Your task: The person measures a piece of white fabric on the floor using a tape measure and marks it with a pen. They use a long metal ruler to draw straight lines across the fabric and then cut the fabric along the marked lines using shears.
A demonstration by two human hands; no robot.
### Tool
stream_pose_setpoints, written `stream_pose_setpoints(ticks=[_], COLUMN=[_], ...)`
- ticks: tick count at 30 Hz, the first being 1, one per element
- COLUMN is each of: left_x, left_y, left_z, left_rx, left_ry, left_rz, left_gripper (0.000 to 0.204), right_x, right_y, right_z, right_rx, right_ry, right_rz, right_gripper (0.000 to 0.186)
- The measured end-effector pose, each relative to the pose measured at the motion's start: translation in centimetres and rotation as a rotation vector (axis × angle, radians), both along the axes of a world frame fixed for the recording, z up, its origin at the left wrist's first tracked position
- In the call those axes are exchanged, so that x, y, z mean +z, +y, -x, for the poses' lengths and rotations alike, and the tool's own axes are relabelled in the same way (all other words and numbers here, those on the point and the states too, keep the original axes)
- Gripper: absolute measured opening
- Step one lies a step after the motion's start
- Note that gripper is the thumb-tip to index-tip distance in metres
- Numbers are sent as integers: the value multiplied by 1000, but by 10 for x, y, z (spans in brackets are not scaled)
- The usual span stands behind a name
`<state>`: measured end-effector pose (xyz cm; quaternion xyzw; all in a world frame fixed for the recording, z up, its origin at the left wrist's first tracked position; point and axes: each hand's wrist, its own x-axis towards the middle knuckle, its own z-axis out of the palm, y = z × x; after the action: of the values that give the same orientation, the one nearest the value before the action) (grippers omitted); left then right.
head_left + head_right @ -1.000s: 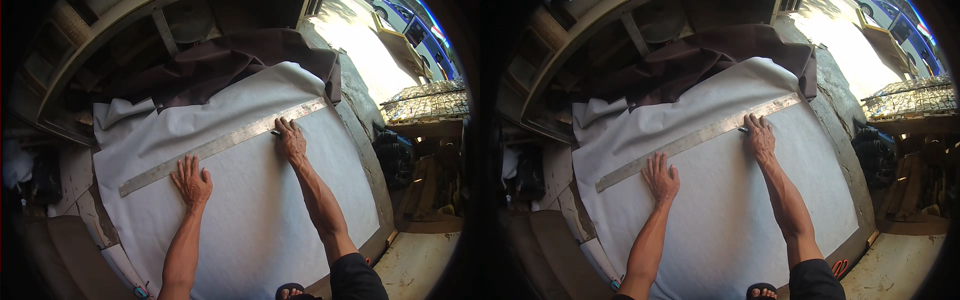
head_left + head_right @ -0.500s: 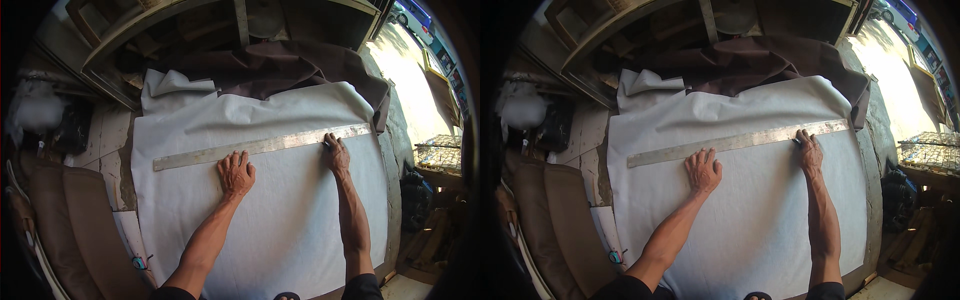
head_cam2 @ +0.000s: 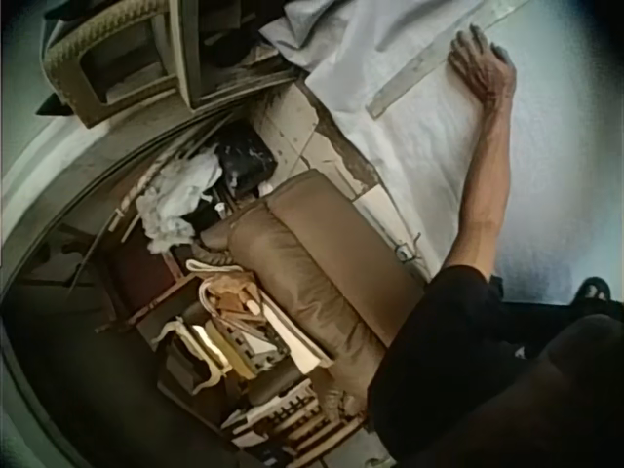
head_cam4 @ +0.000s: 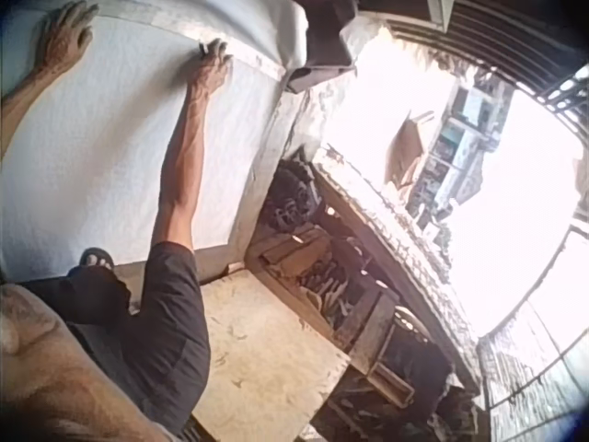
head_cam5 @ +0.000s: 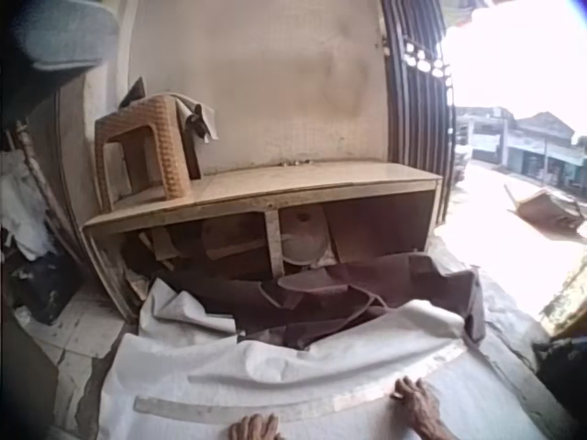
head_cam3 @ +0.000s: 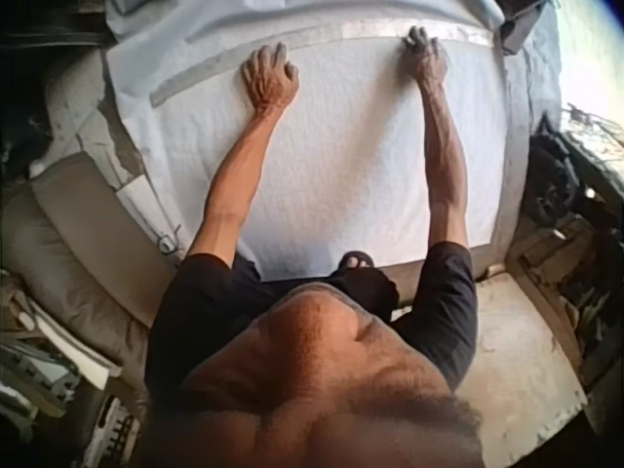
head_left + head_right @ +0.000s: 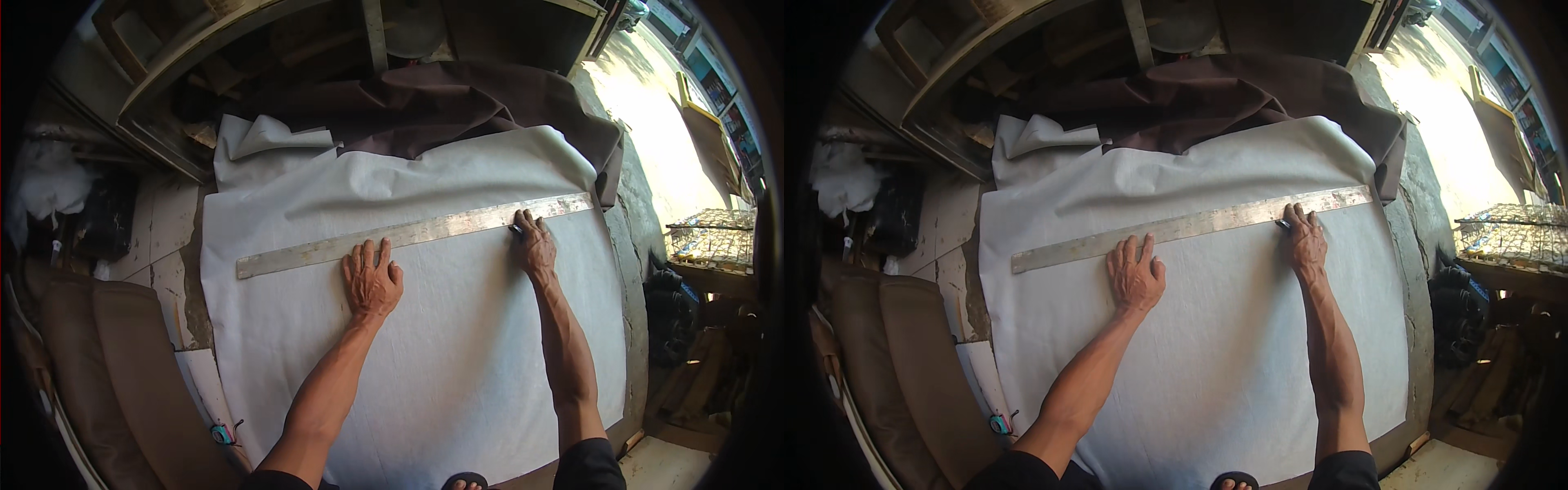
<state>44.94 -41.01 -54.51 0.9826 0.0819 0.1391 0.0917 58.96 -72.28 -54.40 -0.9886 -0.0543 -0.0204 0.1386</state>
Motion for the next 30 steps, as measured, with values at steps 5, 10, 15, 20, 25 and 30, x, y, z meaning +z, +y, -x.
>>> stream_pose_setpoints(ticks=[5, 10, 15, 20, 25, 30], left_x=[3, 7, 2, 6, 5, 10], left_y=[9, -7, 3, -9, 10, 4], left_z=[6, 2, 2, -8, 4, 0], left_rx=[14, -15, 8, -5, 38, 27], left_ry=[50, 46, 50, 24, -21, 18], left_rz=[-66, -81, -44, 26, -37, -26], left_gripper=[48, 47, 46, 45, 38, 29], right_x=[-4, 0, -4, 85, 64, 40], right_y=[13, -3, 3, 75, 241, 298], right_z=[-3, -1, -5, 3, 14, 9], right_rx=[27, 10, 49, -203, 328, 524], right_ry=[-1, -3, -23, -55, 617, 702], right_rz=[-24, -21, 12, -192, -1189, -944], right_gripper=[50, 52, 51, 61, 44, 36])
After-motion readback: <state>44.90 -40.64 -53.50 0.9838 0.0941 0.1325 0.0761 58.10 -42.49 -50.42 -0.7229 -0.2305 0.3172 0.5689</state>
